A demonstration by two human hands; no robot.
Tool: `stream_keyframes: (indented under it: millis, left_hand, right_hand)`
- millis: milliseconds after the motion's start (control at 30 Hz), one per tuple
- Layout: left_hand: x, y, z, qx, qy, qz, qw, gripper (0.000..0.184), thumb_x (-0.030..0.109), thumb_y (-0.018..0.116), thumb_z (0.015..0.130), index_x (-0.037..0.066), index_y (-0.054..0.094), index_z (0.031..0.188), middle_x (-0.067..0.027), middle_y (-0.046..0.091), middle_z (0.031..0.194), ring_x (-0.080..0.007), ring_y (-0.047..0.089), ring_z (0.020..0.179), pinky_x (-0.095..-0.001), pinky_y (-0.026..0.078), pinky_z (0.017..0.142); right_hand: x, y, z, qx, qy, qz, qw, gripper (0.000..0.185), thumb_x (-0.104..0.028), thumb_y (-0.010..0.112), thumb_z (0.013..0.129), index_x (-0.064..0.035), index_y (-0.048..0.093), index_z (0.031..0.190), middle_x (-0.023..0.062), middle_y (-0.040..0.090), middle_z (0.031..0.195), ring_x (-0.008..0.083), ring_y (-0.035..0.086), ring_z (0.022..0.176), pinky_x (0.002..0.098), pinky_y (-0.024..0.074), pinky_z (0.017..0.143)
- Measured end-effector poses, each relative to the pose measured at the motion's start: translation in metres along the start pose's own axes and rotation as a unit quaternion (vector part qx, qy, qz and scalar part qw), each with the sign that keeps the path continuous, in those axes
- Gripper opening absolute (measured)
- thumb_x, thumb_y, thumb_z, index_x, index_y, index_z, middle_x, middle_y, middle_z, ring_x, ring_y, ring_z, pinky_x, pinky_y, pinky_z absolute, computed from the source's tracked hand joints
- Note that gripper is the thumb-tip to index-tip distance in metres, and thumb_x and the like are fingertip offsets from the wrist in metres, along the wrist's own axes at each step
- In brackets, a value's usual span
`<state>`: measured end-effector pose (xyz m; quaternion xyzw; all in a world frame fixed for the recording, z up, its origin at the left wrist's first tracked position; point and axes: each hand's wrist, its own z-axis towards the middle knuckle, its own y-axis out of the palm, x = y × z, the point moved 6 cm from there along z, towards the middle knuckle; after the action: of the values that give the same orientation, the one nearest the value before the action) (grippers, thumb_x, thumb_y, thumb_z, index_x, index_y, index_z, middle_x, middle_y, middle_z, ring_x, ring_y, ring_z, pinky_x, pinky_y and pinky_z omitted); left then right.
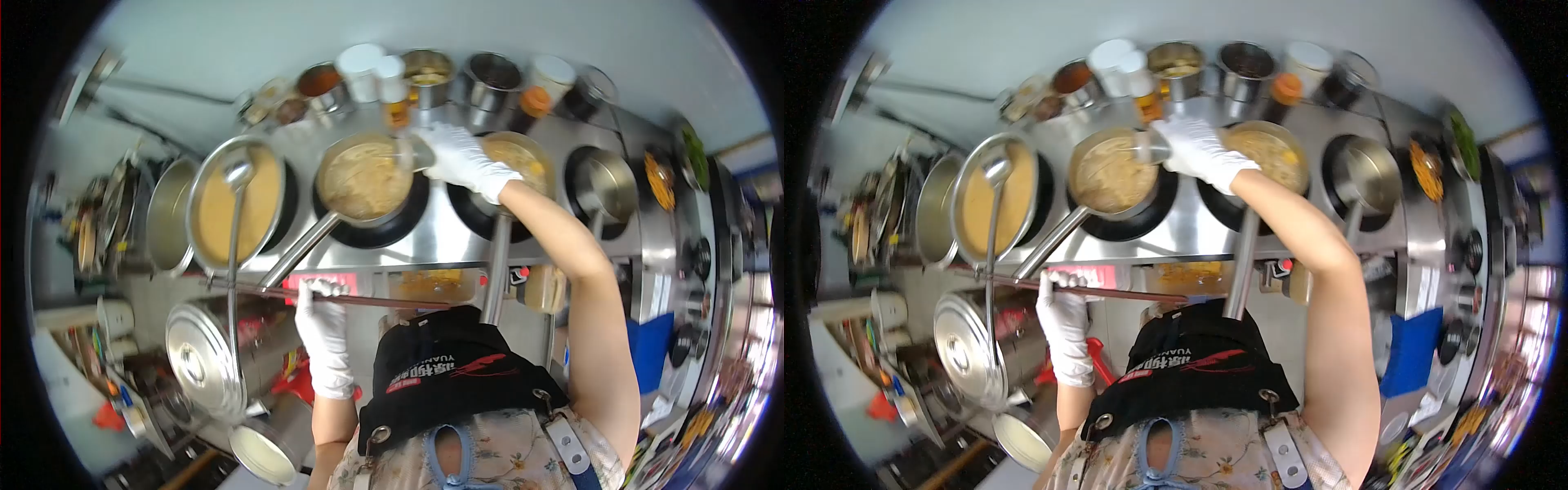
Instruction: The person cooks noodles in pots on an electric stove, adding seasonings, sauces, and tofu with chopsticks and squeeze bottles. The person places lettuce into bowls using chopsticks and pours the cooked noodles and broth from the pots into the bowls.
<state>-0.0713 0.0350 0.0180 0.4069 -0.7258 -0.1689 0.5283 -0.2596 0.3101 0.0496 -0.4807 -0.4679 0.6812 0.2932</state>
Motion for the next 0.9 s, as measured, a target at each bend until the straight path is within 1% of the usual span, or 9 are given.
stream_keyframes:
  millis: [67, 167, 233, 367, 433, 467, 600, 700, 900]
  left_hand:
    - [-0.002, 0.006, 0.004, -0.04, -0.004, 0.034, 0.999, 0.026, 0.028, 0.049, 0.097, 0.009, 0.052, 0.08, -0.0026, 0.049, 0.075, -0.0174, 0.046, 0.072, -0.0345, 0.04, 0.074]
    - [-0.016, 0.025, 0.006, -0.057, -0.023, 0.025, 0.998, 0.026, 0.027, 0.046, 0.098, 0.009, 0.05, 0.079, -0.0021, 0.047, 0.073, -0.0164, 0.043, 0.07, -0.0329, 0.038, 0.073]
    - [-0.026, 0.031, 0.012, -0.08, -0.024, 0.029, 0.996, 0.025, 0.027, 0.047, 0.098, 0.009, 0.051, 0.081, -0.0023, 0.049, 0.074, -0.0165, 0.043, 0.069, -0.033, 0.038, 0.072]
    - [-0.045, 0.055, 0.008, -0.075, -0.025, 0.038, 0.996, 0.02, 0.022, 0.051, 0.096, 0.007, 0.053, 0.083, -0.0028, 0.054, 0.075, -0.0168, 0.047, 0.068, -0.0329, 0.041, 0.072]
    - [-0.053, 0.066, 0.001, -0.105, -0.026, 0.046, 0.993, 0.021, 0.022, 0.052, 0.096, 0.006, 0.054, 0.082, -0.0033, 0.054, 0.074, -0.0164, 0.048, 0.069, -0.0331, 0.042, 0.071]
    - [-0.058, 0.07, 0.004, -0.115, -0.024, 0.056, 0.991, 0.022, 0.022, 0.051, 0.096, 0.006, 0.054, 0.08, -0.0032, 0.054, 0.072, -0.016, 0.049, 0.069, -0.0332, 0.043, 0.072]
    - [-0.071, 0.098, -0.005, -0.149, -0.009, 0.069, 0.986, 0.023, 0.024, 0.052, 0.095, 0.007, 0.056, 0.081, -0.005, 0.054, 0.072, -0.0158, 0.051, 0.072, -0.0351, 0.043, 0.081]
    - [-0.074, 0.108, -0.026, -0.051, 0.041, 0.076, 0.995, 0.02, 0.017, 0.049, 0.097, -0.001, 0.055, 0.09, -0.0082, 0.056, 0.087, -0.0203, 0.051, 0.083, -0.0377, 0.046, 0.084]
    - [-0.078, 0.11, -0.032, -0.086, 0.027, 0.086, 0.992, 0.022, 0.015, 0.047, 0.098, -0.003, 0.057, 0.09, -0.01, 0.057, 0.087, -0.0199, 0.054, 0.082, -0.0345, 0.045, 0.088]
  right_hand:
    - [0.007, -0.021, -0.02, -0.009, 0.016, 0.175, 0.984, 0.061, -0.023, 0.074, 0.065, -0.0086, 0.053, 0.121, 0.0217, 0.058, 0.112, 0.0383, 0.055, 0.104, 0.0431, 0.0443, 0.092]
    - [0.037, -0.057, -0.065, 0.112, 0.041, 0.412, 0.903, 0.063, -0.017, 0.077, 0.068, -0.0051, 0.049, 0.124, 0.0116, 0.059, 0.113, 0.0244, 0.055, 0.11, 0.0332, 0.0392, 0.1]
    - [0.076, -0.079, -0.089, 0.217, 0.049, 0.423, 0.878, 0.065, -0.011, 0.078, 0.068, -0.0019, 0.047, 0.124, 0.0074, 0.058, 0.114, 0.0172, 0.053, 0.11, 0.0305, 0.0387, 0.1]
    - [0.173, -0.105, -0.142, 0.379, 0.205, 0.386, 0.815, 0.062, -0.013, 0.081, 0.066, 0.001, 0.05, 0.118, 0.0104, 0.059, 0.115, 0.0182, 0.056, 0.107, 0.0315, 0.0433, 0.095]
    - [0.212, -0.11, -0.157, 0.422, 0.248, 0.299, 0.819, 0.063, -0.016, 0.081, 0.065, 0.0027, 0.05, 0.117, 0.014, 0.059, 0.116, 0.0219, 0.057, 0.108, 0.0325, 0.0436, 0.095]
    - [0.231, -0.105, -0.158, 0.441, 0.246, 0.309, 0.806, 0.068, -0.024, 0.081, 0.061, -0.0015, 0.05, 0.118, 0.0229, 0.055, 0.111, 0.0375, 0.046, 0.112, 0.0412, 0.0391, 0.099]
    - [0.28, -0.086, -0.152, 0.463, 0.324, 0.199, 0.8, 0.066, -0.015, 0.082, 0.06, -0.0031, 0.053, 0.118, 0.0203, 0.059, 0.112, 0.0334, 0.056, 0.108, 0.0392, 0.0451, 0.094]
    - [0.311, -0.065, -0.144, 0.471, 0.342, 0.281, 0.763, 0.065, -0.012, 0.081, 0.059, -0.0033, 0.053, 0.117, 0.0195, 0.059, 0.113, 0.0342, 0.056, 0.109, 0.0385, 0.045, 0.094]
    - [0.327, -0.047, -0.137, 0.452, 0.372, 0.311, 0.749, 0.074, -0.013, 0.081, 0.059, -0.0018, 0.048, 0.124, 0.0206, 0.052, 0.125, 0.0351, 0.049, 0.118, 0.0377, 0.0413, 0.1]
